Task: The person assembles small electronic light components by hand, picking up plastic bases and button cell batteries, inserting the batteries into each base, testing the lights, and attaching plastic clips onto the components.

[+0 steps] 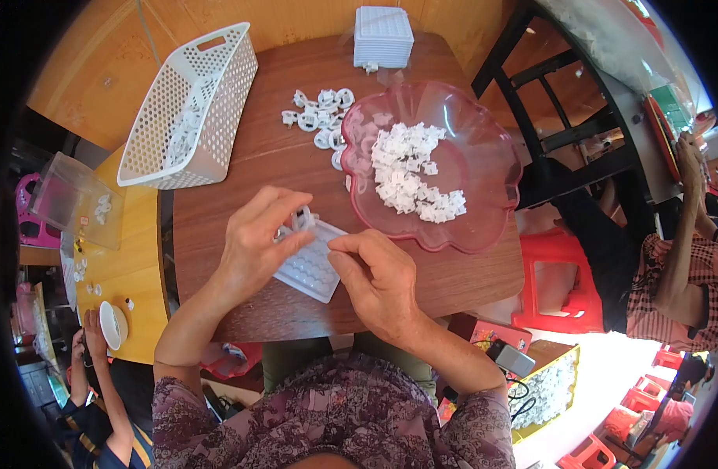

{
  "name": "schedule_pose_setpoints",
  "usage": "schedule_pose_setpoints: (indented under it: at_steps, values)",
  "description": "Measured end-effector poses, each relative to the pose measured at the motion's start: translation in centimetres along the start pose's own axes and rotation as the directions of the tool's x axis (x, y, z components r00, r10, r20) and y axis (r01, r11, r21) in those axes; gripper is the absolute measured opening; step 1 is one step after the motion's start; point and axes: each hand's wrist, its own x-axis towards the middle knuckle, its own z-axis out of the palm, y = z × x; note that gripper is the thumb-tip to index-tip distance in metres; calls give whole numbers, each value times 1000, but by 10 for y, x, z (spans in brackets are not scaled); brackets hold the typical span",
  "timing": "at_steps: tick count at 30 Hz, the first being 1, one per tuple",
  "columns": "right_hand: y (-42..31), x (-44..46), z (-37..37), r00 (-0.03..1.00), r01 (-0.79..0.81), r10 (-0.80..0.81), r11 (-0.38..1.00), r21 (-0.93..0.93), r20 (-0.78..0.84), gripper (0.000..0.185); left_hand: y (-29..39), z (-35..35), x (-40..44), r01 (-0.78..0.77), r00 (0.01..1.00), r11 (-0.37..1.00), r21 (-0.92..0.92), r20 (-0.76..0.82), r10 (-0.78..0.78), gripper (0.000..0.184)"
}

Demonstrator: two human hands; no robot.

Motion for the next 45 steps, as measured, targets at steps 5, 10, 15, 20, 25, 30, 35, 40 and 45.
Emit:
schedule_pose_setpoints:
  at_steps: [5, 10, 15, 20, 25, 30, 35, 40, 45]
  values:
    - [-8, -4, 22, 974, -213, 224, 955, 204, -31, 12, 22, -2, -28, -8, 999, 1000, 17, -33, 9, 64]
    - [-8, -7, 27, 939, -343, 335, 892, 296, 79, 9, 23, 1, -44, -55, 998, 998, 9, -43, 55, 68]
    - [-11, -6, 26, 883, -464, 444, 779, 422, 151, 8, 23, 5, -61, 129, 988, 981, -142, -62, -139, 61]
    - [-6, -9, 34, 869, -478, 465, 703, 527, 168, 11, 14, 21, -81, 268, 896, 629, -730, -52, -442, 43]
    - [-7, -7, 30, 818, -572, 505, 669, 475, 274, 9, 13, 18, -87, 293, 859, 411, -863, 49, -510, 27]
    - [-8, -8, 22, 840, -500, 402, 834, 232, 364, 7, 7, 7, -96, 454, 747, -3, -891, 383, -543, 23]
    - [-11, -5, 20, 862, -304, 241, 950, 73, 446, 8, 8, 4, -97, 559, 695, -166, -812, 568, -441, 23]
    - [-15, 7, 21, 817, -364, 259, 925, 112, 515, 5, 9, 4, -102, 532, 668, -257, -807, 586, -459, 25]
    - [12, 25, 52, 971, 20, -5, 998, -62, 239, 9, 5, -5, -116, 438, 690, -276, -856, 517, -507, 27]
